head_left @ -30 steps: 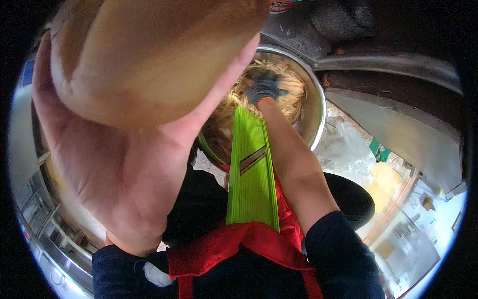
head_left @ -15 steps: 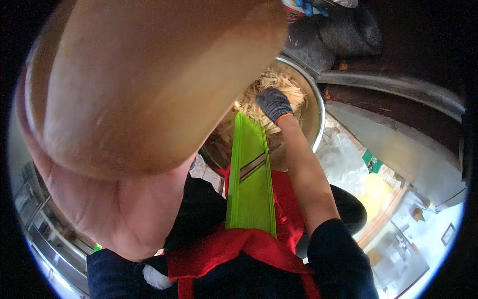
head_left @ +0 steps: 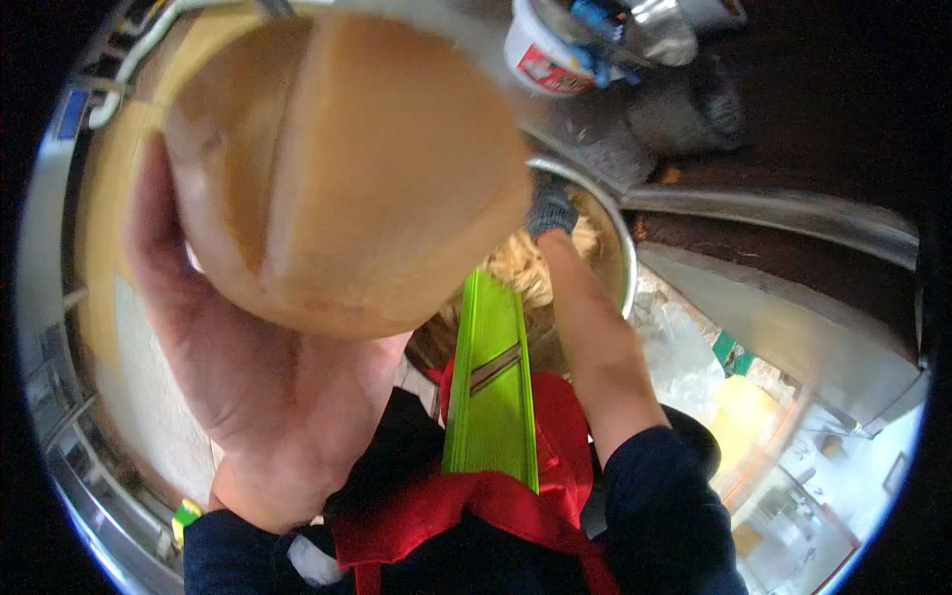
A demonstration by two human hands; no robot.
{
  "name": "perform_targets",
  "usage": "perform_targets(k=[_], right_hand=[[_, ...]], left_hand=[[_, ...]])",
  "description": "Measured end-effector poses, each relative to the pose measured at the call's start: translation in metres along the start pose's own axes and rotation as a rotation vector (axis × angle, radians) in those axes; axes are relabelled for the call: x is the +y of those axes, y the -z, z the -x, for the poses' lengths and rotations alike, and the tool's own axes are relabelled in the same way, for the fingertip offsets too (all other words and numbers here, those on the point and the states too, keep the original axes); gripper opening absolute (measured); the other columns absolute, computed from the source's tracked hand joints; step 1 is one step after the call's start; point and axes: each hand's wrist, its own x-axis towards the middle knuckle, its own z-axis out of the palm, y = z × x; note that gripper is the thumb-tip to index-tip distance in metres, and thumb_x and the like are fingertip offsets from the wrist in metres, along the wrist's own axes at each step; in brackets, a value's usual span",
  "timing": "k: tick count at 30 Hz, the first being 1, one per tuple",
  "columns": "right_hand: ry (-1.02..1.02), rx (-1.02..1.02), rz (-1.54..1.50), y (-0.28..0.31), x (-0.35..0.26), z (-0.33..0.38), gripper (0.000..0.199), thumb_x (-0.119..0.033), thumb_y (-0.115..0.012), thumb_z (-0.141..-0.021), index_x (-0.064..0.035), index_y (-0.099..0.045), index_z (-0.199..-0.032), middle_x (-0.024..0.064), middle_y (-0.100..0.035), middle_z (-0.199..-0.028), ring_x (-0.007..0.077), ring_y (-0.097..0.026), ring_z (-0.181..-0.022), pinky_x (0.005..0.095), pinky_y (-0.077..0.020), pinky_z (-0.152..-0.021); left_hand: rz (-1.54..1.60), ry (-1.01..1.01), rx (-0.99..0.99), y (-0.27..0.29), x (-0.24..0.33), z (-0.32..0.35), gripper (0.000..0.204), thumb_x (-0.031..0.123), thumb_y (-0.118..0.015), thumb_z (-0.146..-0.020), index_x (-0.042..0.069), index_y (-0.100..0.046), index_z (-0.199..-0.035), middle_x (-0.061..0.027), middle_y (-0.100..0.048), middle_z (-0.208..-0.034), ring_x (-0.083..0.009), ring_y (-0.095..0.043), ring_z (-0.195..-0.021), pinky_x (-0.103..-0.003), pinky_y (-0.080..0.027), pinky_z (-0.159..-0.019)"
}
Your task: The person sits on the floor and grates a brown root vegetable into a metal bowl using a green mandoline slicer. They briefly switch to using a knife to trim the vegetable before resuming grating.
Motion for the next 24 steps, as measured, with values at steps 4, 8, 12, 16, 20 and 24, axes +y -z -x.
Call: perform_targets(k=[4, 8, 12, 16, 20, 24], right_hand=[[-0.055, -0.367, 0.104, 0.025, -0.011, 0.012, 0.048, -0.033, -0.055, -0.093, -0.0115, -0.051, -0.136, 0.0177, -0.046, -0.142, 0.0354, -0.048, -0.128, 0.0436, -0.0439, -0.103], [-0.023, -0.277, 0.001, 0.023, 0.009, -0.001, 0.040, -0.021, -0.052, -0.093, -0.0091, -0.055, -0.131, 0.0169, -0.051, -0.138, 0.0338, -0.052, -0.123, 0.0439, -0.0447, -0.101], [-0.079, -0.128, -0.157, -0.002, 0.017, -0.015, 0.045, -0.021, -0.050, -0.093, -0.0120, -0.050, -0.137, 0.0169, -0.049, -0.140, 0.0358, -0.053, -0.121, 0.0453, -0.0454, -0.099], [0.001, -0.257, 0.068, -0.018, 0.005, -0.015, 0.047, -0.023, -0.046, -0.095, -0.0101, -0.046, -0.140, 0.0171, -0.039, -0.148, 0.0359, -0.052, -0.124, 0.0466, -0.0458, -0.099], [-0.061, -0.355, 0.060, -0.005, 0.000, -0.017, 0.051, -0.021, -0.046, -0.094, -0.0155, -0.041, -0.145, 0.0169, -0.029, -0.153, 0.0362, -0.050, -0.126, 0.0464, -0.0455, -0.100], [0.055, -0.166, -0.035, 0.025, -0.023, 0.020, 0.042, -0.021, -0.045, -0.097, -0.0125, -0.049, -0.138, 0.0192, -0.048, -0.140, 0.0345, -0.059, -0.115, 0.0457, -0.0517, -0.090]], left_hand=[[-0.051, 0.002, -0.065, 0.004, -0.002, 0.003, 0.069, 0.041, -0.065, -0.086, 0.009, -0.039, -0.141, -0.0208, -0.036, -0.145, -0.0468, -0.030, -0.134, -0.063, -0.020, -0.114], [0.009, 0.084, -0.124, 0.004, -0.015, 0.004, 0.061, 0.036, -0.064, -0.088, 0.009, -0.042, -0.139, -0.0181, -0.042, -0.143, -0.0434, -0.031, -0.135, -0.062, -0.022, -0.114], [-0.005, 0.067, -0.106, 0.007, -0.015, 0.003, 0.061, 0.037, -0.064, -0.088, 0.009, -0.043, -0.138, -0.0186, -0.042, -0.142, -0.0439, -0.032, -0.134, -0.062, -0.022, -0.114], [-0.079, 0.028, -0.040, -0.001, -0.017, 0.004, 0.062, 0.040, -0.065, -0.086, 0.008, -0.045, -0.136, -0.0189, -0.045, -0.139, -0.0442, -0.035, -0.132, -0.062, -0.024, -0.113], [-0.063, 0.043, -0.039, -0.002, -0.019, -0.001, 0.061, 0.041, -0.065, -0.086, 0.008, -0.047, -0.134, -0.0183, -0.048, -0.136, -0.0433, -0.038, -0.130, -0.061, -0.027, -0.112], [-0.082, 0.006, -0.028, 0.004, -0.019, 0.002, 0.057, 0.041, -0.062, -0.088, 0.009, -0.047, -0.133, -0.0163, -0.048, -0.136, -0.0390, -0.039, -0.130, -0.061, -0.029, -0.111]])
